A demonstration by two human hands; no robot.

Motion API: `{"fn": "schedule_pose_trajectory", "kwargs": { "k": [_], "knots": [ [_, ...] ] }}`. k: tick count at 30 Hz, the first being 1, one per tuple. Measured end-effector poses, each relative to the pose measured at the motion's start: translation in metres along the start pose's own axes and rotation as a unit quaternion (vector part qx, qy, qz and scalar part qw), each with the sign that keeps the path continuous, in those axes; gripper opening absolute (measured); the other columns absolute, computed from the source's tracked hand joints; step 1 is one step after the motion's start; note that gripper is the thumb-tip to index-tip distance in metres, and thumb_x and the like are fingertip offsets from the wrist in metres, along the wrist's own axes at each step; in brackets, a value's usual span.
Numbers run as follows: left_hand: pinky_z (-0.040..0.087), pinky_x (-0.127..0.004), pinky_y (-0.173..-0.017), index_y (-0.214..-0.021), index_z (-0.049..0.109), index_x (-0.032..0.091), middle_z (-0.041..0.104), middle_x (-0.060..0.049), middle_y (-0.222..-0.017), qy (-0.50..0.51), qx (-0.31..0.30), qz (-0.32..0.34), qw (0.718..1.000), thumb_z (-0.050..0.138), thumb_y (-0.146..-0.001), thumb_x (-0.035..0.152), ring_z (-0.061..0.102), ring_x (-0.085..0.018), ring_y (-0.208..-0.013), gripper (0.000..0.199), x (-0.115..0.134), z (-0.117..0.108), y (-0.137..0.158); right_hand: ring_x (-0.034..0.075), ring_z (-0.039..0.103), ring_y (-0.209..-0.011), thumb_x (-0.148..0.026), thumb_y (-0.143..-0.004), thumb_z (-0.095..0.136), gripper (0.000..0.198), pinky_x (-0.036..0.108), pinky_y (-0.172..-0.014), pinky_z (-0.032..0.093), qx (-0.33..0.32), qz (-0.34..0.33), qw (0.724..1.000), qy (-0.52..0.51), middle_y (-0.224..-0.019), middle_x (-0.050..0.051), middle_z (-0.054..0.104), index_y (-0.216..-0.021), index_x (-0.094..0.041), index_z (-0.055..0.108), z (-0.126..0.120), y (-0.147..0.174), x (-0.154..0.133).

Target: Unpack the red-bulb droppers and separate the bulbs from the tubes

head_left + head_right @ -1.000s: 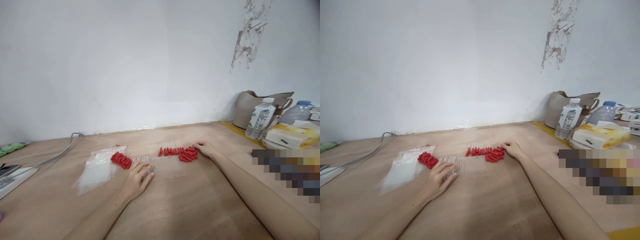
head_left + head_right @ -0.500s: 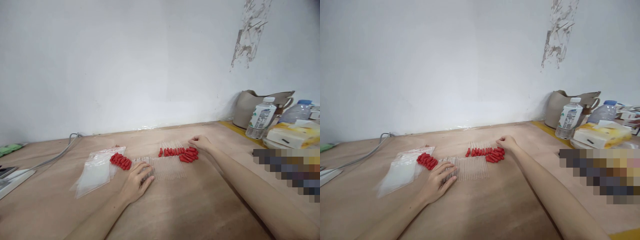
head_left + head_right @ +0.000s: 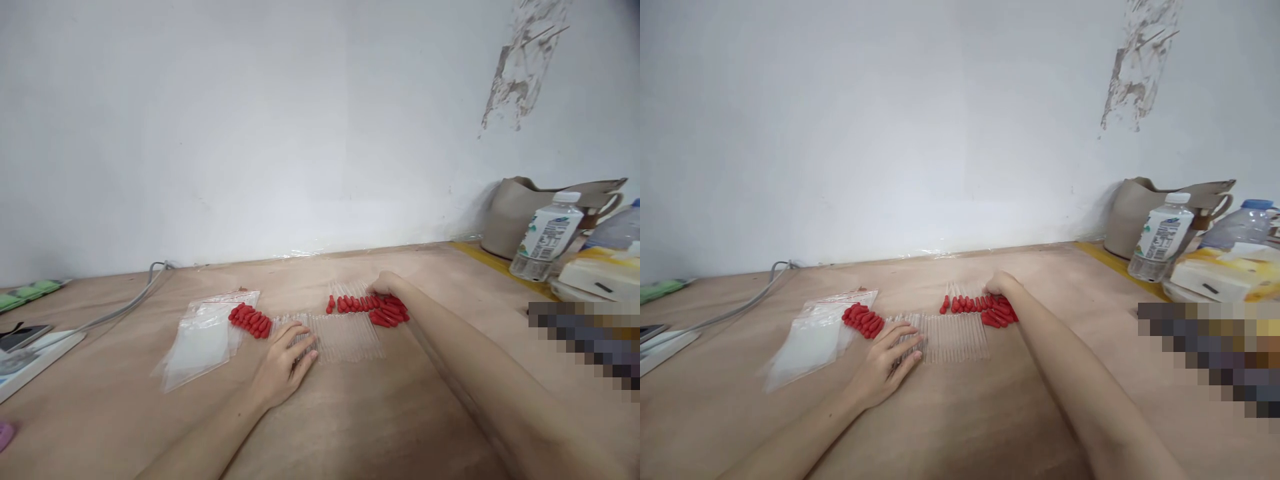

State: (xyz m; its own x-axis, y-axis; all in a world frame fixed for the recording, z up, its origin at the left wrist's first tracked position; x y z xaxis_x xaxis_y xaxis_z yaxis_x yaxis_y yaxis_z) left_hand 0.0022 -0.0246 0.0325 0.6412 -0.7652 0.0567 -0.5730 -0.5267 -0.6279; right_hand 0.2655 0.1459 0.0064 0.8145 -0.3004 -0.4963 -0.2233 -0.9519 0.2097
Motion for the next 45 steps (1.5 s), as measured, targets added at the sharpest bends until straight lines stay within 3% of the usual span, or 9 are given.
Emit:
{"fn": "schedule_pose_trajectory", "kwargs": {
  "k": [6, 15, 19, 23, 26, 29, 32, 36, 45],
  "knots": [
    [0.044, -0.040, -0.087, -0.105, 0.059, 0.018, 0.057, -0.010, -0.103, 0.008, -0.005, -0.001, 1.000, 0.049, -0.083, 0.021, 0.048, -0.023, -0.106, 0.024, -0.001, 0.001, 0.001, 0.017, 0.055, -0.092, -0.031, -0.086, 0.048, 0.029, 0.037, -0.078, 0.047, -0.027, 0.030, 0.999, -0.035, -0.109, 0.007, 0.053, -0.110, -0.015, 0.050, 0.006, 0.006, -0.001],
    [0.043, -0.041, -0.088, -0.107, 0.058, 0.020, 0.056, -0.009, -0.105, 0.013, -0.011, -0.004, 1.000, 0.048, -0.084, 0.021, 0.046, -0.023, -0.107, 0.025, -0.001, 0.002, 0.000, 0.018, 0.054, -0.094, -0.031, -0.086, 0.048, 0.028, 0.037, -0.079, 0.047, 0.002, 0.011, 0.990, -0.143, -0.111, 0.007, 0.052, -0.109, -0.016, 0.051, -0.004, 0.011, -0.007],
    [0.044, -0.041, -0.088, -0.108, 0.057, 0.020, 0.055, -0.009, -0.105, 0.010, -0.010, -0.004, 1.000, 0.047, -0.084, 0.022, 0.047, -0.023, -0.108, 0.026, 0.000, 0.001, 0.000, 0.017, 0.056, -0.086, -0.033, -0.088, 0.042, 0.028, 0.032, -0.075, 0.046, 0.088, -0.090, 0.971, -0.204, -0.101, 0.009, 0.058, -0.102, -0.013, 0.055, -0.026, 0.028, -0.023],
    [0.041, -0.042, -0.092, -0.121, 0.045, 0.021, 0.049, -0.011, -0.117, -0.004, 0.001, -0.003, 1.000, 0.045, -0.085, 0.021, 0.044, -0.023, -0.112, 0.036, 0.000, 0.000, 0.001, 0.015, 0.055, -0.082, -0.033, -0.087, 0.042, 0.024, 0.026, -0.072, 0.042, 0.173, -0.229, 0.930, -0.228, -0.090, 0.006, 0.062, -0.096, -0.016, 0.056, -0.027, 0.085, -0.033],
    [0.038, -0.043, -0.095, -0.132, 0.031, 0.021, 0.043, -0.012, -0.125, -0.021, 0.022, -0.010, 0.999, 0.042, -0.086, 0.021, 0.040, -0.023, -0.117, 0.047, 0.004, -0.004, 0.002, 0.015, 0.053, -0.075, -0.027, -0.087, 0.040, 0.021, 0.027, -0.069, 0.040, 0.191, -0.442, 0.865, -0.140, -0.080, 0.004, 0.060, -0.085, -0.019, 0.059, -0.001, 0.149, -0.040],
    [0.037, -0.045, -0.096, -0.131, 0.033, 0.019, 0.043, -0.013, -0.127, -0.043, 0.034, 0.027, 0.998, 0.043, -0.086, 0.020, 0.037, -0.025, -0.120, 0.046, 0.018, -0.008, 0.000, 0.015, 0.049, -0.071, -0.026, -0.085, 0.044, 0.018, 0.029, -0.068, 0.036, 0.245, -0.541, 0.803, -0.054, -0.073, 0.004, 0.056, -0.084, -0.018, 0.061, 0.026, 0.197, -0.030],
    [0.039, -0.044, -0.095, -0.119, 0.048, 0.018, 0.051, -0.011, -0.120, -0.064, 0.025, 0.106, 0.992, 0.048, -0.084, 0.021, 0.042, -0.025, -0.117, 0.035, 0.039, -0.006, -0.001, 0.015, 0.047, -0.068, -0.023, -0.086, 0.045, 0.017, 0.030, -0.068, 0.033, 0.245, -0.575, 0.781, -0.001, -0.068, 0.003, 0.055, -0.086, -0.019, 0.061, 0.043, 0.217, -0.026],
    [0.043, -0.041, -0.094, -0.102, 0.057, 0.014, 0.063, -0.007, -0.102, -0.082, 0.038, 0.173, 0.981, 0.052, -0.083, 0.016, 0.054, -0.020, -0.103, 0.021, 0.055, -0.002, -0.002, 0.014, 0.046, -0.068, -0.022, -0.086, 0.043, 0.018, 0.029, -0.066, 0.032, 0.227, -0.594, 0.772, -0.009, -0.069, 0.002, 0.055, -0.088, -0.018, 0.061, 0.047, 0.222, -0.031],
    [0.048, -0.035, -0.091, -0.090, 0.058, 0.009, 0.066, -0.008, -0.088, -0.056, 0.049, 0.162, 0.984, 0.048, -0.083, 0.011, 0.060, -0.017, -0.093, 0.012, 0.055, -0.004, 0.000, 0.013, 0.045, -0.067, -0.028, -0.084, 0.048, 0.020, 0.032, -0.069, 0.028, 0.281, -0.607, 0.741, 0.059, -0.063, 0.001, 0.057, -0.074, -0.018, 0.062, 0.040, 0.228, -0.032]
  ]
}}
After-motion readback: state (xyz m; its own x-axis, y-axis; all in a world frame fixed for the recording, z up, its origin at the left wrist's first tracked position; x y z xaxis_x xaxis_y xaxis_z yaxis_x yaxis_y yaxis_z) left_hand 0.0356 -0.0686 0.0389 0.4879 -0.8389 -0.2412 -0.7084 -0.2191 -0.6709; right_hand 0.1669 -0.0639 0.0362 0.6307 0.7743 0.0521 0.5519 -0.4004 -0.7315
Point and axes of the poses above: each hand's wrist, its own y-axis away from the middle knuckle, its own z-axis out of the palm, x = y × z, the point moved 6 cm from there along -y, towards the middle knuckle
